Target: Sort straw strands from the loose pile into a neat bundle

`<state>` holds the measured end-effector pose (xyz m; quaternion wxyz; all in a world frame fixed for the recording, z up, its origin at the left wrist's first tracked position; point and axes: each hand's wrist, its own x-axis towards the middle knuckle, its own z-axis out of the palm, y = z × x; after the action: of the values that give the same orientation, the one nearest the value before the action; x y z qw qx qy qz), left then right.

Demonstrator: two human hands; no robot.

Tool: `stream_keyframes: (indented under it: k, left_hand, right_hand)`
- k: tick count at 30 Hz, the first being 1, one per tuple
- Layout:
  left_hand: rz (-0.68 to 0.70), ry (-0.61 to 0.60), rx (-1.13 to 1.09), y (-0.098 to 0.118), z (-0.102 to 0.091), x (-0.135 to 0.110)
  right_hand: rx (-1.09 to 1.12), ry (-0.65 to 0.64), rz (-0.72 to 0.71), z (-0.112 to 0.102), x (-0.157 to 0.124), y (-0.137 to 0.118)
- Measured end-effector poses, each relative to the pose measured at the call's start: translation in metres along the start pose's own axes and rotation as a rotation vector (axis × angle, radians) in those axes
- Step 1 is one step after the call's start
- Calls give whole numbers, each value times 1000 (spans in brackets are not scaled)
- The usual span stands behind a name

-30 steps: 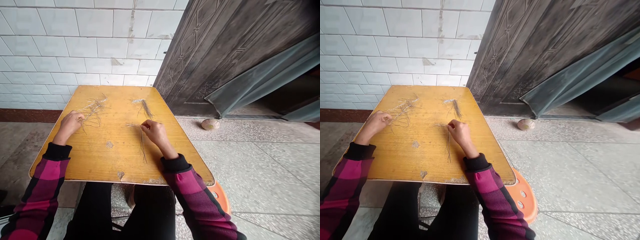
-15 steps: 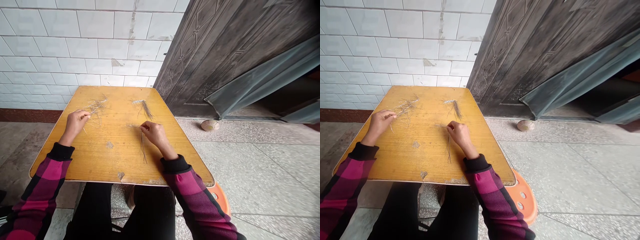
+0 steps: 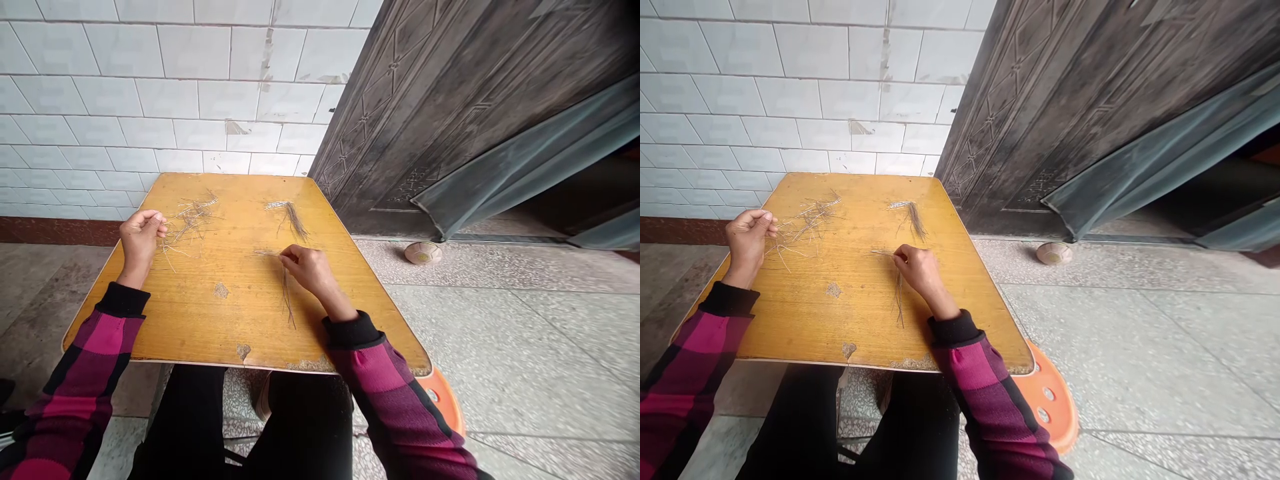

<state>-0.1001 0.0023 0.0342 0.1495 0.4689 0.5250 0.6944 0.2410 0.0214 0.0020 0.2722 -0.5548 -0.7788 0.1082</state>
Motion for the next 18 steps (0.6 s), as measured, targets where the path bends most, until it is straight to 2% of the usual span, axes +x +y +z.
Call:
stream_keyframes:
  k: [3, 6, 14, 18]
  left_hand:
    - [60, -75, 24, 2, 2, -5]
    - [19, -55, -134, 6, 2, -4]
    - [-502, 67, -819, 16, -5, 10]
    - [-805, 97, -1054, 26, -6, 11]
  right_hand:
    - [3, -7, -4, 0, 0, 0]
    - [-3, -5, -3, 0, 0, 0]
    - [-9, 2, -54, 4, 0, 3]
    - [-5, -15, -57, 6, 1, 4]
